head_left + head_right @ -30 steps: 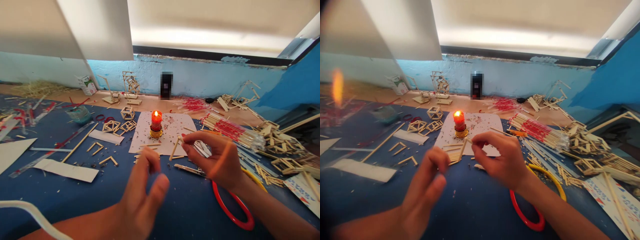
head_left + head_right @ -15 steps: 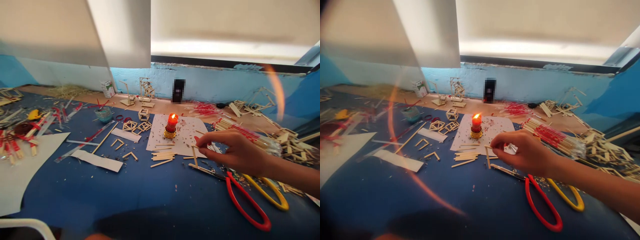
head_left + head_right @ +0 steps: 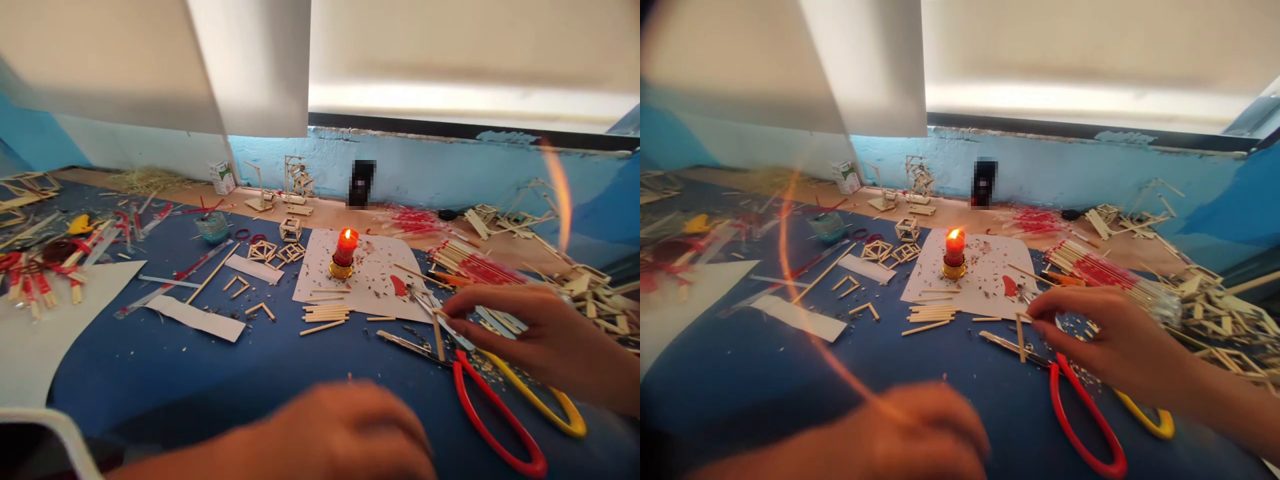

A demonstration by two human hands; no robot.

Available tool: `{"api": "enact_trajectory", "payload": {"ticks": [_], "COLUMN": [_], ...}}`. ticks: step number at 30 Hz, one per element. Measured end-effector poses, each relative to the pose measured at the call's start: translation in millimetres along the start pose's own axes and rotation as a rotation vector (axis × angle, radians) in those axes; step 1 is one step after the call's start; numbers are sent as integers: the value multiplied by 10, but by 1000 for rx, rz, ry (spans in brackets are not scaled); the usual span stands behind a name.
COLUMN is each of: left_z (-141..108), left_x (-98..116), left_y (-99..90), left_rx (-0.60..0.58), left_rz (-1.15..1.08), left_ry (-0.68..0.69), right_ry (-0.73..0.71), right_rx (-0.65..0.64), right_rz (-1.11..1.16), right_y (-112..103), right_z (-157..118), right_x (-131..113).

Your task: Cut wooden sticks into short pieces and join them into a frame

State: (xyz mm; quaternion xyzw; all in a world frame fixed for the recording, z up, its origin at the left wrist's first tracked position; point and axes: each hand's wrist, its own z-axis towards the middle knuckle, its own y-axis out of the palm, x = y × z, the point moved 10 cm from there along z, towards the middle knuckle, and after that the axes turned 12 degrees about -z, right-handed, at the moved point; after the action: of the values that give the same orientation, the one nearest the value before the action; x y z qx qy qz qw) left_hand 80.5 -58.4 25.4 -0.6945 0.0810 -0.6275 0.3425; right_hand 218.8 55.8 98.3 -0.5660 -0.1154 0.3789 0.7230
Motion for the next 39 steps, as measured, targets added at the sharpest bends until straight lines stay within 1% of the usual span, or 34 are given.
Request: {"api": "enact_trajectory", "payload": {"ticks": [1,2,3,4,5,6,8,10,11,14,17,19,21,23,25,26,29,31,34,39], "left_z": [-82,-176,-262,-311,-334,-330,-276,-205,-173,-101,-87,-144,-278,-451,-591,-621,-596,-565,-530,-514], "left_x": [-212,-418,-563,-678,-783,-853,-937,-958,-963,-1025,-1084,-1038,-920,-778,-648,-603,-493,-481,-554,-667], "left_y": [-284,-562,-797,-940,-1027,-1068,-1063,-1050,-1066,-1174,-1289,-1358,-1414,-1400,-1287,-1189,-834,-685,-616,-590], "left_rx": [123,251,355,388,389,368,296,257,262,310,361,433,555,668,714,690,532,466,423,354], "left_rz": [31,110,221,327,411,474,564,632,664,714,716,710,678,628,615,603,569,544,499,485], "left_ry": [-67,-137,-169,-187,-211,-214,-203,-169,-154,-153,-187,-206,-220,-224,-223,-216,-145,-140,-200,-256], "right_ry": [9,12,16,20,28,41,68,86,88,87,78,81,84,83,86,87,91,92,65,20], "right_rx": [22,35,32,23,10,-9,-61,-110,-135,-189,-209,-241,-276,-298,-312,-318,-319,-317,-336,-341], "right_rz": [-10,-17,-20,-18,-11,1,30,63,84,172,235,235,214,211,219,223,214,197,167,130], "right_y": [-42,-69,-75,-66,-47,-13,91,217,289,514,731,893,1047,1173,1277,1322,1413,1447,1492,1539], "right_z": [-52,-101,-143,-179,-206,-225,-235,-206,-176,-30,168,293,401,493,568,599,670,690,681,649], "right_x": [33,57,72,80,83,83,70,30,-3,-142,-298,-368,-408,-431,-442,-446,-456,-456,-468,-442]}}
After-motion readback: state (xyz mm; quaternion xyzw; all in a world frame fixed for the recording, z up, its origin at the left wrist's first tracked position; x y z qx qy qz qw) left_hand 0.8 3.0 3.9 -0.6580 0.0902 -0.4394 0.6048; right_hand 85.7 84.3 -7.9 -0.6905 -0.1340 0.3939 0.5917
